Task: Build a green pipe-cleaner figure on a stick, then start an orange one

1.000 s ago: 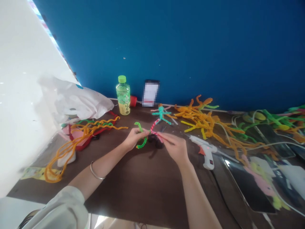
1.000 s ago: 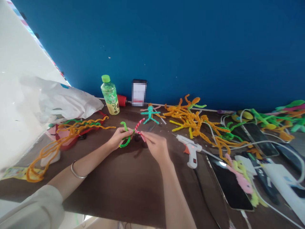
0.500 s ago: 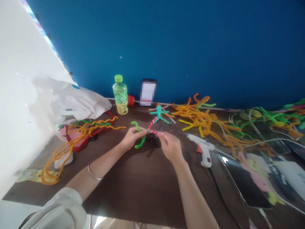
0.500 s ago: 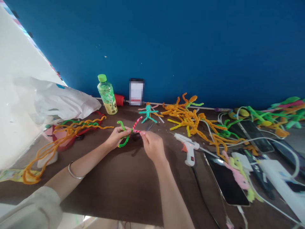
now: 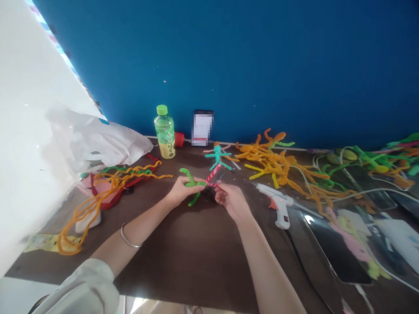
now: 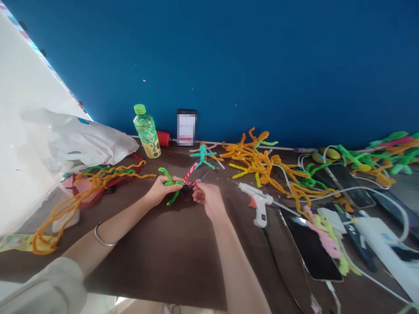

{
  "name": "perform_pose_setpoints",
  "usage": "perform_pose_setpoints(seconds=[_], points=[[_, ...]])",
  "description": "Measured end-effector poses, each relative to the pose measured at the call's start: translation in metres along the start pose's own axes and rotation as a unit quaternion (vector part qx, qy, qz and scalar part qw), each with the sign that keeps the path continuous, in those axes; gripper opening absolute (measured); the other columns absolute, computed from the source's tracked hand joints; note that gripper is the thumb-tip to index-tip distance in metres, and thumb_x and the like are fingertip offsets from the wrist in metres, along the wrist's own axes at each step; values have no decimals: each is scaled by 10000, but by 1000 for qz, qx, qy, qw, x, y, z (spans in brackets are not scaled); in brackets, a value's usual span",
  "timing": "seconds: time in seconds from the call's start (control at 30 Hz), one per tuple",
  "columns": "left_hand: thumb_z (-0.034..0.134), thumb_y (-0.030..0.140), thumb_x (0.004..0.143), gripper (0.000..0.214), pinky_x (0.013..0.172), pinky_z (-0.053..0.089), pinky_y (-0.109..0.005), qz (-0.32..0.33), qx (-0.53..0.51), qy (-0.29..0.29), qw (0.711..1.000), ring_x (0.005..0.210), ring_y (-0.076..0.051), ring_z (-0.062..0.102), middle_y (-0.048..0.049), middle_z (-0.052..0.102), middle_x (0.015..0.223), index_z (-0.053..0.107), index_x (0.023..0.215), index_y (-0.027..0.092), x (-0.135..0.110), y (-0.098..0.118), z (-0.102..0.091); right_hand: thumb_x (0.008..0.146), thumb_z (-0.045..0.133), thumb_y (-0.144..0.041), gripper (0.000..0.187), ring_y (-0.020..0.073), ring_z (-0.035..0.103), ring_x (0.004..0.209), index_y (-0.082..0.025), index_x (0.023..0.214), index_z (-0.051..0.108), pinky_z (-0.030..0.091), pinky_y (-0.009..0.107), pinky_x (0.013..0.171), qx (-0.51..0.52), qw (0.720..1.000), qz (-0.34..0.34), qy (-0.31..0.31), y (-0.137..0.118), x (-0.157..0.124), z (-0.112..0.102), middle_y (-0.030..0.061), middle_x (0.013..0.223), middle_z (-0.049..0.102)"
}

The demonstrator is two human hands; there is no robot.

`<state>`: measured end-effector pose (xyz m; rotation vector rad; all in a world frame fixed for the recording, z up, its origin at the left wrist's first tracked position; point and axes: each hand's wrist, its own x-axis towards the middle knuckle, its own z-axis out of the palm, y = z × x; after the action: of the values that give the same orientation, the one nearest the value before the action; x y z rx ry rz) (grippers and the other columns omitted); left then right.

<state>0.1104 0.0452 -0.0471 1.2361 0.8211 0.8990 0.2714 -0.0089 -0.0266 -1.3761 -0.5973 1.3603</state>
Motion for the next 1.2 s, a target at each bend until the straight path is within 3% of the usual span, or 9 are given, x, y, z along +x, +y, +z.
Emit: perform_pose_setpoints(seconds=[0.13,0.3,0.4,0.53,0.73,0.87,1.07,1.2], points=[[741,285,558,237,608,437,-256,-17,14,-2,1000,639,-128,562,-45,658,729,718,758,160,-1,1,1,644,653,-330,234,86,487,339,-140,541,563,351,176,326,-38,999,-9,34,4,2,1,1,406,550],[734,309,571,229,623,432,-245,-24,-2,23,999,640,-118,565,-43,656,711,710,743,160,2,-3,1,621,695,-352,274,128,592,471,-174,744,527,433,192,394,-38,980,-178,86,7,3,3,10,576,643],[728,326,581,245,606,421,-237,-35,-27,23,999,611,-106,552,-42,646,683,707,752,152,3,-5,1,681,649,-364,231,140,610,497,-183,774,539,473,220,430,-115,952,-272,87,8,1,2,13,615,650],[725,335,586,259,555,390,-213,-51,-63,30,996,578,-87,527,-40,631,656,703,751,137,4,-5,0,753,585,-319,171,168,653,600,-185,846,635,542,290,590,-257,882,-387,85,7,-2,-4,50,760,690],[736,321,572,234,475,323,-192,-62,-95,38,993,500,-55,468,-8,578,559,694,701,131,5,-3,-1,803,535,-231,200,209,657,835,-230,957,663,525,339,780,-417,739,-525,67,8,3,-17,48,909,698],[739,315,566,229,475,326,-192,-66,-100,41,992,506,-58,477,-12,582,561,697,699,134,5,-4,-1,832,502,-202,222,183,647,828,-246,988,654,516,315,782,-456,689,-559,71,8,6,-22,42,906,689],[745,322,551,242,506,349,-203,-61,-84,37,994,540,-73,502,-23,603,587,703,703,139,4,-3,0,819,532,-251,167,176,623,818,-242,908,673,504,303,756,-458,691,-551,97,1,5,-24,61,935,651],[741,324,559,233,489,329,-200,-62,-77,42,994,514,-63,482,-13,587,561,703,697,140,4,-2,0,821,520,-262,163,178,627,751,-226,841,678,501,306,718,-435,734,-519,56,-2,4,-22,46,806,673]])
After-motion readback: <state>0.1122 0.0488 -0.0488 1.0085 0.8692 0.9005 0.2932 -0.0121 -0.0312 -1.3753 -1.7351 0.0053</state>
